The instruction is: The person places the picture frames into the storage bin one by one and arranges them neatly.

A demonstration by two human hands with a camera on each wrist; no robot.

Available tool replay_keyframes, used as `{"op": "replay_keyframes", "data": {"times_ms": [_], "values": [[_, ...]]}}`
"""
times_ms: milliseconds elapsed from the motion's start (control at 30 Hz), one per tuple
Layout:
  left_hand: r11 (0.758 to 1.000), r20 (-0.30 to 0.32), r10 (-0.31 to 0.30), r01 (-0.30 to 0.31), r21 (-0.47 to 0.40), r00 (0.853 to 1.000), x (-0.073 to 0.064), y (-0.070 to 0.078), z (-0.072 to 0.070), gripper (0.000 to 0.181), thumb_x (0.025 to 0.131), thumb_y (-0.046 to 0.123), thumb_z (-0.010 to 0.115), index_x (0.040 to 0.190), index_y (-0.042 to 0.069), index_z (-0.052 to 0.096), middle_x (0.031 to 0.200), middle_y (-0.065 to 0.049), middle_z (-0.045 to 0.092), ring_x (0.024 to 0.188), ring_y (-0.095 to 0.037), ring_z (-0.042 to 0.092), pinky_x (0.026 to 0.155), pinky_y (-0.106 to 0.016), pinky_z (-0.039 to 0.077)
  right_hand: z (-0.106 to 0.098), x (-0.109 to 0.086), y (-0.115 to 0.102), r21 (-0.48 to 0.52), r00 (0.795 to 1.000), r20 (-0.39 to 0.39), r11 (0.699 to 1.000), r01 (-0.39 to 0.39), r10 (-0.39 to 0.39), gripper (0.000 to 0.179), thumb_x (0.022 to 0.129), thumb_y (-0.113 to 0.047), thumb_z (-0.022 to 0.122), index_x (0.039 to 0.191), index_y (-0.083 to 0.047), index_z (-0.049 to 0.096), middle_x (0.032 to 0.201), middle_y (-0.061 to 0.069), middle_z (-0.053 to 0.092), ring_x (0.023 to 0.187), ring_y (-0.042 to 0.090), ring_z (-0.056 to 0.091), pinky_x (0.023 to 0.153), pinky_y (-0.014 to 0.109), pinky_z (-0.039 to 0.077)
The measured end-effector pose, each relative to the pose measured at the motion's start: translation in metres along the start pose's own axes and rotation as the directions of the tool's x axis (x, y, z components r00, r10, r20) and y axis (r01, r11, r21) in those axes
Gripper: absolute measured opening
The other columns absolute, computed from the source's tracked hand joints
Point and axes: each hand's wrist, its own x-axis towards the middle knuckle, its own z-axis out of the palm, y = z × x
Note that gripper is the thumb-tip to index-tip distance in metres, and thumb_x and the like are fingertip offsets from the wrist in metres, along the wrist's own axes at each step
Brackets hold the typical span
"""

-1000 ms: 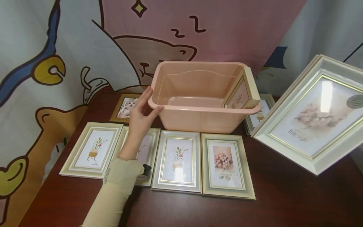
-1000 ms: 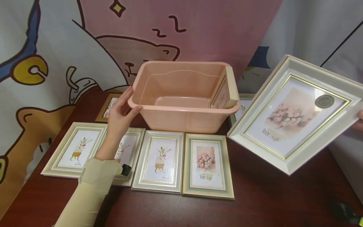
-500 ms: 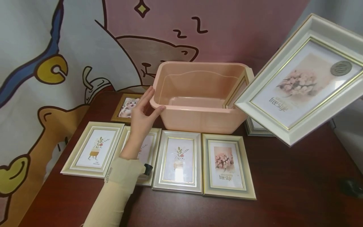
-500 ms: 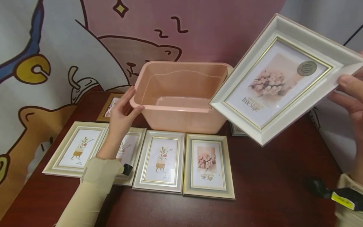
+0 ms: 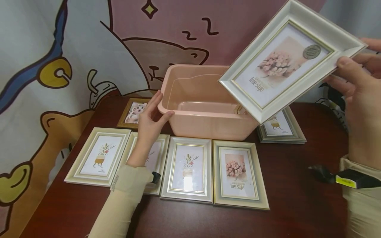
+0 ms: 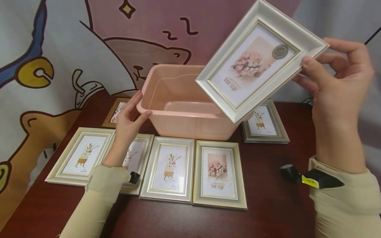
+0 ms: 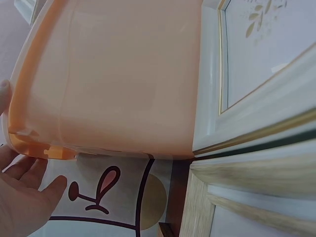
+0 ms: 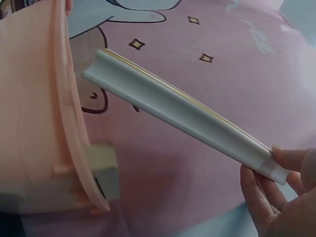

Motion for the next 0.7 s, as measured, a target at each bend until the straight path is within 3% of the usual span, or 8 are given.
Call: {"op": "replay_keyframes", "data": {"times_ms": [167,367,600,700], "values": [[1.000,0.000,0.001,-0.001,-0.010,1.000,0.000,-0.001,0.000,0.066,0.088,0.015,0.077,0.148,0.015,0.049,0.158,0.007,0.041,0.142,-0.012,0.046,0.115,-0.032,0.043,0.023,0.000,0.009,0.030,0.998,-0.055,0.999,-0.027,0.028,0.046,0.079,0.007,0.078,0.121,-0.005,0.063,0.103,0.011,0.060,0.089,0.022,0.073,0.070,0.027,0.061],[1.000,-0.006,0.016,-0.016,-0.009,1.000,0.000,-0.001,0.000,0.067,0.087,0.015,0.077,0.148,0.012,0.049,0.158,0.005,0.041,0.142,-0.012,0.046,0.116,-0.031,0.042,0.040,0.002,0.027,0.029,0.997,-0.054,0.998,0.062,-0.061,0.042,0.075,0.007,0.081,0.113,-0.002,0.065,0.094,0.012,0.057,0.077,0.022,0.073,0.066,0.027,0.063],[1.000,-0.009,0.020,-0.021,-0.019,1.000,0.000,-0.001,0.001,0.066,0.088,0.014,0.076,0.148,0.012,0.049,0.159,0.003,0.041,0.141,-0.013,0.047,0.115,-0.033,0.043,0.049,0.000,0.044,-0.145,0.990,-0.014,0.980,0.135,-0.138,0.038,0.080,0.001,0.079,0.114,-0.006,0.065,0.095,0.007,0.060,0.074,0.013,0.071,0.069,0.017,0.061],[0.999,-0.009,0.020,-0.021,-0.027,1.000,0.000,-0.001,0.001,0.065,0.088,0.013,0.076,0.147,0.011,0.049,0.159,0.003,0.041,0.141,-0.014,0.047,0.115,-0.033,0.043,0.052,-0.005,0.050,-0.246,0.987,0.005,0.957,0.154,-0.158,0.036,0.082,0.001,0.077,0.115,-0.008,0.066,0.094,0.003,0.060,0.072,0.009,0.070,0.069,0.016,0.060]]}}
